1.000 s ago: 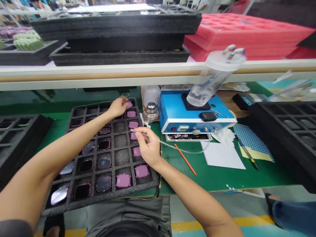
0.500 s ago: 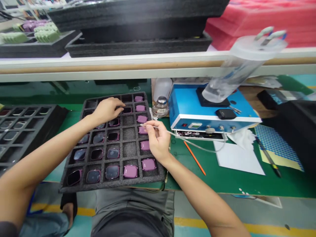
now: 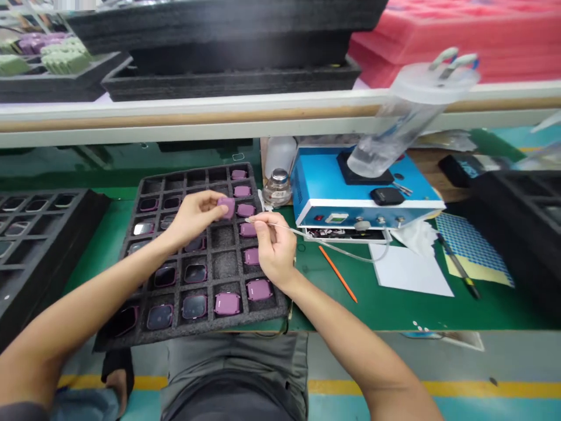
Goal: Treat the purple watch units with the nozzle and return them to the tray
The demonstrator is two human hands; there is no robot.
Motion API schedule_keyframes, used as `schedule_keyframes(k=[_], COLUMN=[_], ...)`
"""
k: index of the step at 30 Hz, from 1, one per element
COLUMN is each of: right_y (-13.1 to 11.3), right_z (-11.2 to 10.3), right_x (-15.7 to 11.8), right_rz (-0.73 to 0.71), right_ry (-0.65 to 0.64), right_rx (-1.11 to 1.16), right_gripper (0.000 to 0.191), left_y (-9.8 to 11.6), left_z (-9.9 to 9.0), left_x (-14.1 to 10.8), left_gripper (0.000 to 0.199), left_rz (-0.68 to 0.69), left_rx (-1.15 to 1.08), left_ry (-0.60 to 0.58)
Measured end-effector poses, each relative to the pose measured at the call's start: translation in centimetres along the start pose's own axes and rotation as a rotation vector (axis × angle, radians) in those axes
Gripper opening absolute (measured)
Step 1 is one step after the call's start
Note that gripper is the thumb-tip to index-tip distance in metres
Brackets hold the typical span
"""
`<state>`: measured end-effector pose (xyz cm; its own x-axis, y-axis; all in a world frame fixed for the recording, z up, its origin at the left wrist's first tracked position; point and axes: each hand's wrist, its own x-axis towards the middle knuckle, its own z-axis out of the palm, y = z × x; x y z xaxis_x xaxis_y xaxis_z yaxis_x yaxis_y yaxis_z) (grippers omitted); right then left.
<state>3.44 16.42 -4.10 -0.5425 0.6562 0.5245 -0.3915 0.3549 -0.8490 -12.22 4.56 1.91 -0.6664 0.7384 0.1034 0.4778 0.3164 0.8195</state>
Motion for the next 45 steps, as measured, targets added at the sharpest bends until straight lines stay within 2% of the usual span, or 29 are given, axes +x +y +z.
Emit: schedule_keyframes(k=[2, 3, 6, 10, 13, 23, 45], right_y=[-0.2, -0.3, -0.4, -0.3, -0.1, -0.3, -0.6], right_z=[0.0, 0.0, 0.1, 0.0, -0.1, -0.1, -0.1], right_x=[0.0, 0.0, -0.1, -0.2, -0.2, -0.2, -0.2], right_rz=[-0.044, -0.06, -0.083, -0.086, -0.086, -0.076, -0.058], right_ry=[-0.011, -0.015, -0.025, -0.066, -0.089, -0.084, -0.064], right_rx=[0.002, 0.008, 0.027, 0.025, 0.032, 0.077, 0.001], right_gripper=[0.013, 0.012, 0.011, 0.013, 0.015, 0.019, 0.012], left_y=[0.4, 0.5, 0.6, 0.7, 0.9, 1.2, 1.2], left_z=[1.1, 1.7, 2.8, 3.4, 3.5, 3.7, 3.8], left_x=[-2.0, -2.7, -3.7, -4.0, -4.3, -4.4, -4.6], left_gripper=[0.034, 0.036, 0.037, 0.037, 0.036, 0.033, 0.034], left_rz=[-0.121, -0.159, -0.199, -0.205, -0.161, -0.097, -0.126], left_rx=[-0.394, -0.506, -0.638, -0.654, -0.632, -0.585, -0.573], left_ry=[0.055, 0.075, 0.12, 0.123, 0.127, 0.128, 0.126])
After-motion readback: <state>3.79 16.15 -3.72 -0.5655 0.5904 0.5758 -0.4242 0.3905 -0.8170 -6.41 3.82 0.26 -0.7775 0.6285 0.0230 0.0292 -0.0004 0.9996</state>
